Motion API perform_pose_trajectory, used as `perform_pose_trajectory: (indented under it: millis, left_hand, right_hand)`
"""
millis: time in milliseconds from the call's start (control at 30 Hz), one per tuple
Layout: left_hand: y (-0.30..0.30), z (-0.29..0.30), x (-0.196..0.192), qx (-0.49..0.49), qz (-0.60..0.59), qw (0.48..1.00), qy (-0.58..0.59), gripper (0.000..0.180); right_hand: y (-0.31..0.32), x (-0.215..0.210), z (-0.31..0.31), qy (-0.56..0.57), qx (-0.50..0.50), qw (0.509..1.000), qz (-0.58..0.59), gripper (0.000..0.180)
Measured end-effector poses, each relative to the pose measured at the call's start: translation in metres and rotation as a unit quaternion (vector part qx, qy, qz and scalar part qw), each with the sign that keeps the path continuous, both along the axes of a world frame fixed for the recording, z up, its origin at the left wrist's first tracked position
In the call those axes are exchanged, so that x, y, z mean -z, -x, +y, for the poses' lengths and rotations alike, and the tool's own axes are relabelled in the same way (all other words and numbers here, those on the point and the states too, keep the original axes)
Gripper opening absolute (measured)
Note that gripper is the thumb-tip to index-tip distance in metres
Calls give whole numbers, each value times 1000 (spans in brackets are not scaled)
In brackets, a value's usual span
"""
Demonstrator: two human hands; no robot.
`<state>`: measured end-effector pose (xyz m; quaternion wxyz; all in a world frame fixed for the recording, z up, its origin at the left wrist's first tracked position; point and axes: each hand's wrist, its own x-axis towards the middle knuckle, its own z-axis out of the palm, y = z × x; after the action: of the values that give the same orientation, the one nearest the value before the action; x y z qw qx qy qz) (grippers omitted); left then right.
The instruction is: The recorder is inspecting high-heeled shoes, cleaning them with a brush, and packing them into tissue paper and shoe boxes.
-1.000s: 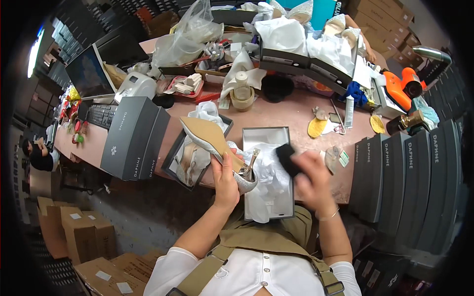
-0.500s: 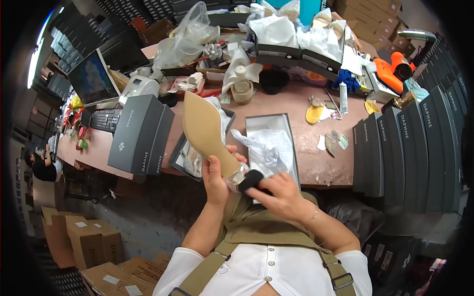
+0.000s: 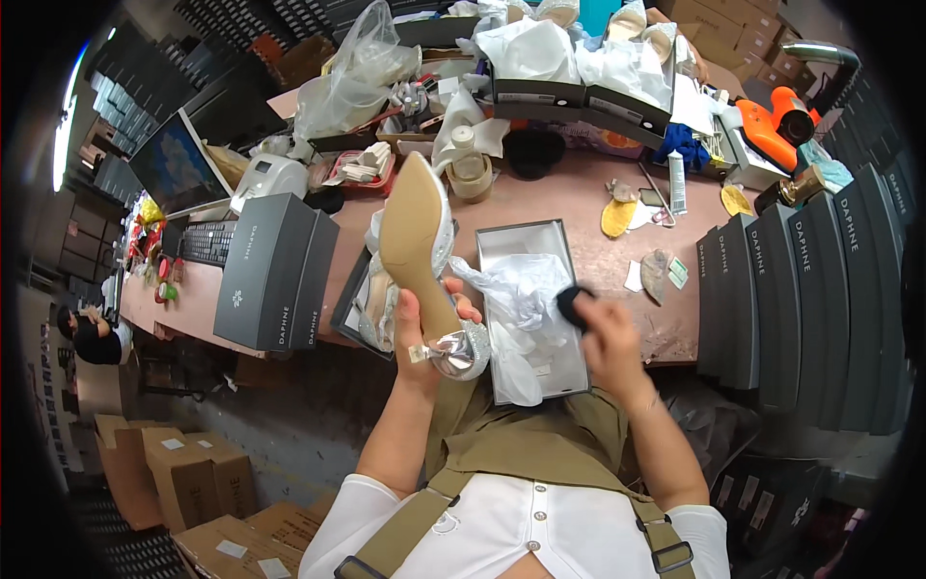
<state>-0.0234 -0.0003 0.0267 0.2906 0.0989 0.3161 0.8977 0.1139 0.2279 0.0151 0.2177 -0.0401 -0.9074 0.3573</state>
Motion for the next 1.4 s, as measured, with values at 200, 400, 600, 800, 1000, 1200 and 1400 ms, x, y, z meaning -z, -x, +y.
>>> perform_pose_trajectory:
  millis: [200,400,600,800,1000,1200,1400]
  left_hand:
    - [-10,24,23,-33,160,962,221,61]
    - [6,-3,3,-35,418,777,469,30]
    - [117,-102,103,-142,400,527,736,30]
    - [128,-134,91,-129,162,847,490,27]
    - [77,-90,26,-171,38,961,212,53]
    - [35,-72,4,-101,-60,993,7,63]
    - [8,-47,9,-87,-49,992,73,59]
  right_hand:
    - [37,8,12,194,-84,977,-39,75]
    - [29,39,-24,594,-64,767,-235,75]
    - [38,61,-34,226,-70,965,-115,53]
    - [61,39,65,-69,130,989,-29,30]
    - [93,135,104,-206,38,960,-186,41]
    - [51,51,56,133,121,983,-24,30]
    - [9,-41,-49,43,-130,990,27,44]
